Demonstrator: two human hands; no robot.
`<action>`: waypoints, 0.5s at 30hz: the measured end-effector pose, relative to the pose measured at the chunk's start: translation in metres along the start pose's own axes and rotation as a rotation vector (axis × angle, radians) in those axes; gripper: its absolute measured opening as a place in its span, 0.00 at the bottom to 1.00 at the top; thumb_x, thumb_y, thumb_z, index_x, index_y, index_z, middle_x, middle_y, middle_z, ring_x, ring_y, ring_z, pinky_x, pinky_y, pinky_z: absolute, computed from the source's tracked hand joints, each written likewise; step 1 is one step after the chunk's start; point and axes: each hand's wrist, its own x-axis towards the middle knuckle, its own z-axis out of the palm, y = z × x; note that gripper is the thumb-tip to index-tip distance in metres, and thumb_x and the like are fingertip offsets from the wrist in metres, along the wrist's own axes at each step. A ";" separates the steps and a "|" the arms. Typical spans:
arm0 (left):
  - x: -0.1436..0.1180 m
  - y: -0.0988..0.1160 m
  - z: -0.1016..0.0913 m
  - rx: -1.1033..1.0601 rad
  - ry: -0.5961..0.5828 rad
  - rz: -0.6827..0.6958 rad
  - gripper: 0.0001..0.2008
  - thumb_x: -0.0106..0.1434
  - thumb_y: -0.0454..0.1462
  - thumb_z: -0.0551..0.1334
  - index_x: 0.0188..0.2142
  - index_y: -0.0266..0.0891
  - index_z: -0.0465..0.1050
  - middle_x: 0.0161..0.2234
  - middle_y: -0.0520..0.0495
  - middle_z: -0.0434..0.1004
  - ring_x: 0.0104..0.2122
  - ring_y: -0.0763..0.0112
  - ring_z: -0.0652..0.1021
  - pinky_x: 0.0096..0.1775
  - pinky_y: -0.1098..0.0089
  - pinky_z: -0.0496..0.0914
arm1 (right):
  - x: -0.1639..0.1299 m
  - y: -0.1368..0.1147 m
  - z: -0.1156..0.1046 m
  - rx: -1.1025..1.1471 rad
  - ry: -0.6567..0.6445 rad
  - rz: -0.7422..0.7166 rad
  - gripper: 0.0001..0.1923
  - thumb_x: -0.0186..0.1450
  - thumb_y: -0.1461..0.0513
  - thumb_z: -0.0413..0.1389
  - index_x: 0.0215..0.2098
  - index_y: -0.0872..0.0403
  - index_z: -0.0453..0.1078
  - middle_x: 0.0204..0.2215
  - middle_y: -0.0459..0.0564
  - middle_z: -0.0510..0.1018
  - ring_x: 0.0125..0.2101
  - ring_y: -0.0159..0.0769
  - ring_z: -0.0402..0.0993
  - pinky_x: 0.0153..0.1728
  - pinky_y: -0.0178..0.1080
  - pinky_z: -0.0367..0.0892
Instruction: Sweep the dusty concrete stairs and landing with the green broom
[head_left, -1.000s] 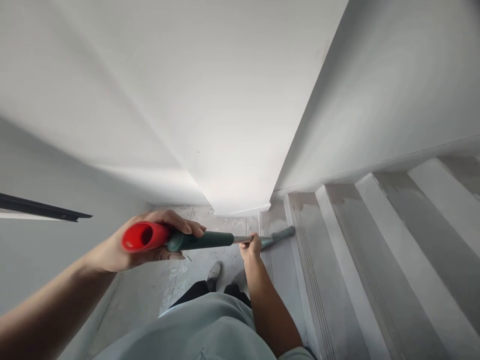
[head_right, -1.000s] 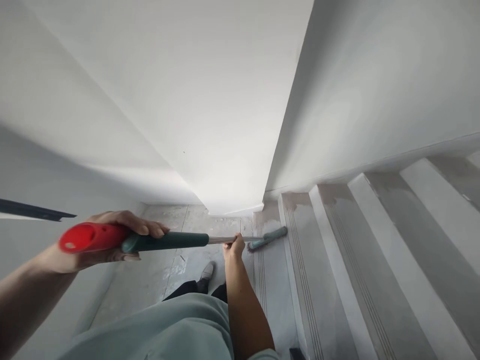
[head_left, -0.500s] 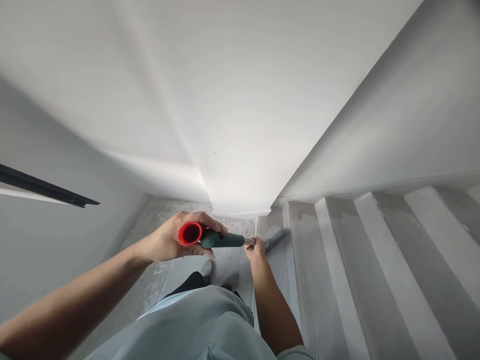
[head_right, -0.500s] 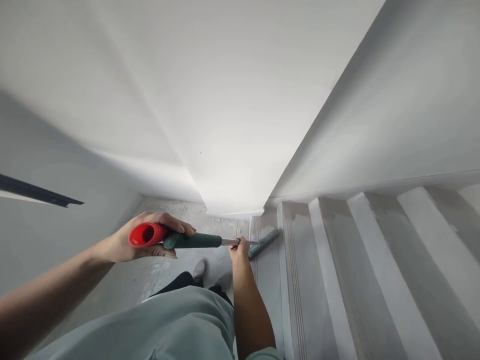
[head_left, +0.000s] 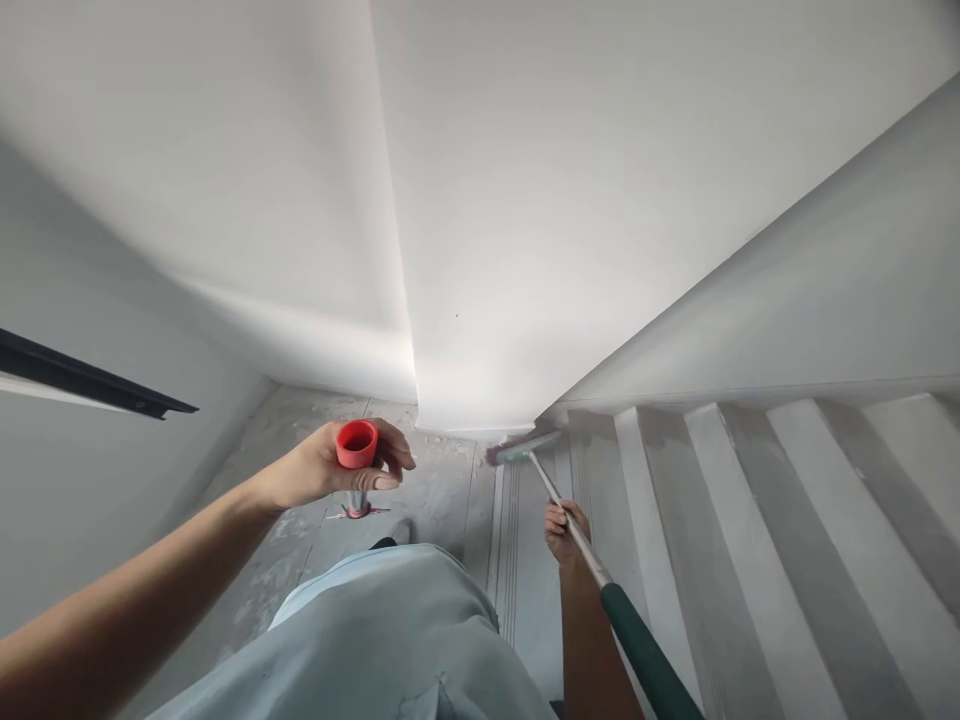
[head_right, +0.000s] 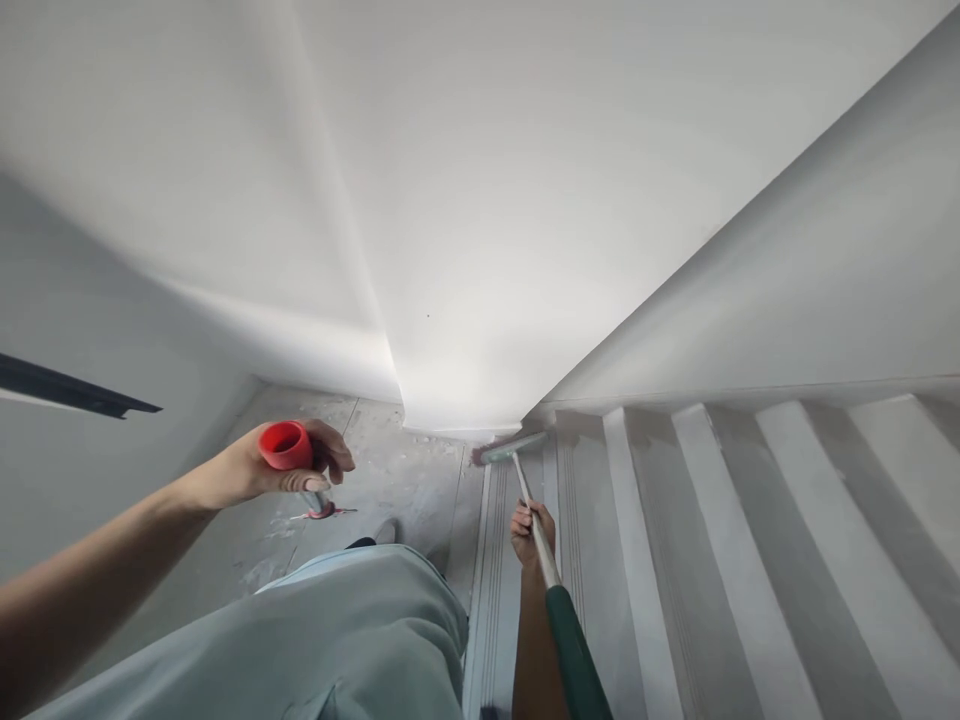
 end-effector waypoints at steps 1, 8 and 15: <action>-0.002 -0.006 -0.002 0.031 0.021 -0.018 0.10 0.59 0.36 0.65 0.40 0.35 0.72 0.37 0.48 0.79 0.35 0.67 0.78 0.35 0.73 0.74 | 0.003 0.005 0.005 0.044 -0.040 0.095 0.03 0.53 0.65 0.52 0.25 0.58 0.66 0.16 0.39 0.59 0.14 0.21 0.50 0.14 0.25 0.48; 0.003 -0.026 -0.006 0.261 0.037 -0.166 0.13 0.56 0.44 0.67 0.38 0.41 0.73 0.38 0.48 0.79 0.36 0.67 0.77 0.37 0.72 0.71 | 0.055 0.069 0.058 -0.010 -0.092 0.529 0.11 0.50 0.68 0.51 0.15 0.54 0.52 0.11 0.38 0.56 0.12 0.21 0.51 0.14 0.26 0.48; 0.020 -0.035 -0.001 0.158 -0.001 -0.146 0.14 0.52 0.46 0.68 0.35 0.41 0.75 0.35 0.50 0.79 0.34 0.67 0.76 0.35 0.71 0.70 | 0.018 0.090 0.034 -0.150 -0.055 0.461 0.13 0.53 0.67 0.51 0.14 0.54 0.54 0.10 0.39 0.55 0.11 0.21 0.51 0.13 0.26 0.46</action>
